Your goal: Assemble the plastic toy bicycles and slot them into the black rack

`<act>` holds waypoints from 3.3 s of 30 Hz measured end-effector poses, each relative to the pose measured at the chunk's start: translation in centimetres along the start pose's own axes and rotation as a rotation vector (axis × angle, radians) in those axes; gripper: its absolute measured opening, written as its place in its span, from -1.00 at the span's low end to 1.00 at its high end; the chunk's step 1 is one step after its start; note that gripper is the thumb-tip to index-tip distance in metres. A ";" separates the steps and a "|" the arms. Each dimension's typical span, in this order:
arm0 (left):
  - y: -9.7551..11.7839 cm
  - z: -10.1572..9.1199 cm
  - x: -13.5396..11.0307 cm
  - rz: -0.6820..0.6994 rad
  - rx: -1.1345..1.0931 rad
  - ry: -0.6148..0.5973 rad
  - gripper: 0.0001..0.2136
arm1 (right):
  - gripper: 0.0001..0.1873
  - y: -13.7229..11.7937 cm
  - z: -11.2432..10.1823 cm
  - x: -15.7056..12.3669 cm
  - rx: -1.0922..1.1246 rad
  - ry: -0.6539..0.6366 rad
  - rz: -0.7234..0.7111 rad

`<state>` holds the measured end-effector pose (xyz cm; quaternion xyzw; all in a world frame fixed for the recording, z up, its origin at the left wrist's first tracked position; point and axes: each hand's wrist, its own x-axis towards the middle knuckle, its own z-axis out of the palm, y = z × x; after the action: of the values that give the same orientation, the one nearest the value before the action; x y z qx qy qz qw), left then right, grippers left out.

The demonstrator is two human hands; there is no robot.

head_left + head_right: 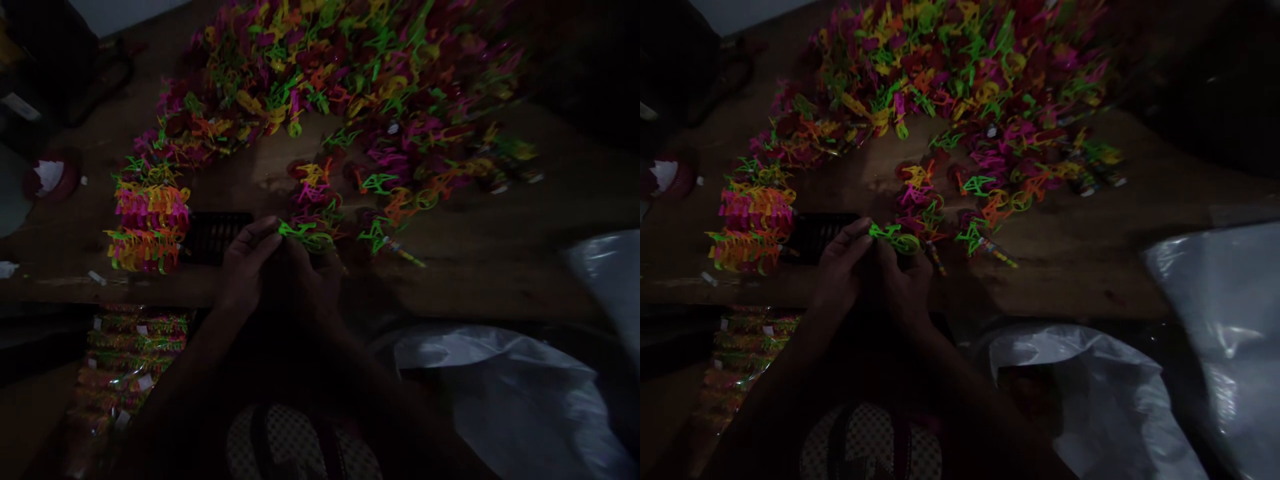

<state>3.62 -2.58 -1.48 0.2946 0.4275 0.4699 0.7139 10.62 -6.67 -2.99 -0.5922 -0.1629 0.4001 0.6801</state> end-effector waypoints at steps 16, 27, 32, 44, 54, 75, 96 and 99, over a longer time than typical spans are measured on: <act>0.9 -0.6 0.5 -0.002 0.061 -0.049 -0.76 | -0.74 -0.2 -0.4 0.5 0.040 0.008 0.032; 0.2 0.0 0.6 -0.088 -0.102 0.129 -0.89 | -0.79 -0.4 -0.2 0.2 0.027 -0.046 0.011; 0.6 0.4 0.6 -0.118 -0.164 0.208 -0.86 | -0.81 0.2 -0.2 0.3 0.002 -0.052 -0.038; 0.6 0.6 -0.1 0.013 -0.107 0.122 -0.88 | -0.79 -0.2 -0.2 0.4 -0.103 -0.097 -0.100; 0.2 0.8 -0.3 0.032 -0.143 0.139 -0.87 | -0.80 -0.1 -0.2 0.4 -0.118 -0.096 -0.088; -1.3 0.3 -0.1 0.198 0.039 0.023 -0.74 | -0.77 -0.6 0.0 0.5 -0.034 -0.027 0.042; 0.0 -0.1 -0.7 0.149 0.132 -0.091 -0.84 | -0.71 -0.2 -0.7 0.5 -0.074 -0.035 0.061; 0.0 0.0 -0.9 0.143 0.097 -0.078 -0.84 | -0.72 -0.3 -0.7 0.4 -0.083 -0.030 0.043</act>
<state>3.47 -3.36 -1.15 0.3769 0.3995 0.4864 0.6795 11.41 -6.81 -3.01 -0.6173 -0.1767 0.4163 0.6437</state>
